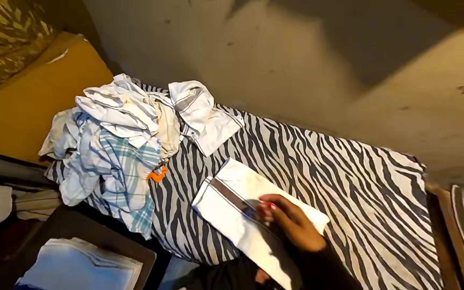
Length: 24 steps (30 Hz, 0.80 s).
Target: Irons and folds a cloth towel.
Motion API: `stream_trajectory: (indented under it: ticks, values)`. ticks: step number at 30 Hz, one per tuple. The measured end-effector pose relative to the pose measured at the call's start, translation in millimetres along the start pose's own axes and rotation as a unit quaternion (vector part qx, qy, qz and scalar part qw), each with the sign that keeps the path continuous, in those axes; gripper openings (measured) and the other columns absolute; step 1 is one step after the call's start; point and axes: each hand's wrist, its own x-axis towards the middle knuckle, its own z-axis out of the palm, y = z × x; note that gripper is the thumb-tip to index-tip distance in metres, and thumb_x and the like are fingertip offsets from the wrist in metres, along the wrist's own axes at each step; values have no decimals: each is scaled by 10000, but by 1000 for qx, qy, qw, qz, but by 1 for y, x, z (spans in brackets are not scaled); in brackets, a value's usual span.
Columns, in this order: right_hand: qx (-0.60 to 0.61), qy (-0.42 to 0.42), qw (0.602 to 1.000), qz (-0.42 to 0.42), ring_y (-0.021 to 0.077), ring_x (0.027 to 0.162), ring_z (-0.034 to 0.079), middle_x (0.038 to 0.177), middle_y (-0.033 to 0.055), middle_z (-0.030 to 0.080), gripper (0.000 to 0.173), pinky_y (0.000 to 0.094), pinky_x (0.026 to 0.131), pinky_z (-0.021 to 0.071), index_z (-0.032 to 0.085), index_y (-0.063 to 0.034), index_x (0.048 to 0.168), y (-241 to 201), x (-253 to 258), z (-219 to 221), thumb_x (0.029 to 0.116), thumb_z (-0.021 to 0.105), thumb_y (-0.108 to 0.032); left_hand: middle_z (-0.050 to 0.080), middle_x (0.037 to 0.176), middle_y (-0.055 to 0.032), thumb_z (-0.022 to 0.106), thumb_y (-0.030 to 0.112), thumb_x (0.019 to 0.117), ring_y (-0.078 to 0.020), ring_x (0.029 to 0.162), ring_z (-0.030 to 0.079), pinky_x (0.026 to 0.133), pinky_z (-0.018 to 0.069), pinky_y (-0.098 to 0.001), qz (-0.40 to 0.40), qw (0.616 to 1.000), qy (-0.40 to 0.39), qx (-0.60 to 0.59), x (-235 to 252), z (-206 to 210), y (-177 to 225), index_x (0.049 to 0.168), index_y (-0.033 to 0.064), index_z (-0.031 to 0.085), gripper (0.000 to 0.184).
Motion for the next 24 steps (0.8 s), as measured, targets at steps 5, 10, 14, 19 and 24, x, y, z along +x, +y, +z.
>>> stream_trajectory:
  ticks: [5, 10, 14, 19, 24]
  values:
    - [-89, 193, 977, 33, 11, 818, 693, 994, -9, 712, 216, 215, 731, 610, 619, 41, 1143, 29, -78, -76, 987, 528, -77, 712, 981, -45, 91, 664, 1026, -213, 927, 706, 741, 604, -466, -156, 976, -28, -147, 98, 11, 77, 1137, 199, 577, 681]
    - [-275, 264, 914, 137, 320, 769, 671, 953, 249, 689, 450, 534, 743, 561, 556, 100, 1321, 36, -86, -82, 1030, 580, -244, 673, 1207, -106, 165, 748, 977, -270, 1124, 662, 896, 560, -544, -84, 986, -85, -118, 140, 6, 135, 1335, 167, 508, 764]
    - [-362, 324, 866, 117, 467, 833, 682, 978, 300, 687, 567, 660, 774, 538, 502, 129, 1364, 27, -82, -55, 1015, 634, -298, 647, 1320, -139, 42, 389, 1083, -228, 1132, 668, 929, 560, -421, -31, 934, -205, 291, 169, 14, 191, 1530, 77, 390, 647]
    - [-465, 332, 813, -110, 529, 1274, 572, 1331, 326, 624, 564, 628, 1071, 458, 602, 114, 1314, 38, -67, -5, 1039, 450, -354, 601, 1408, -225, 598, 192, 976, -378, 1365, 524, 1139, 388, -582, 439, 521, -277, 677, 155, 62, 174, 1353, -58, 604, 452]
    - [-531, 300, 792, 21, 585, 1485, 292, 1588, 364, 349, 1078, 826, 1113, 199, 437, 43, 1535, 80, -70, 11, 883, 373, -813, 427, 1615, -85, 482, 322, 1065, -309, 1536, 309, 1229, 134, -659, 348, 370, -294, 810, 191, 67, 115, 1525, 174, 509, 484]
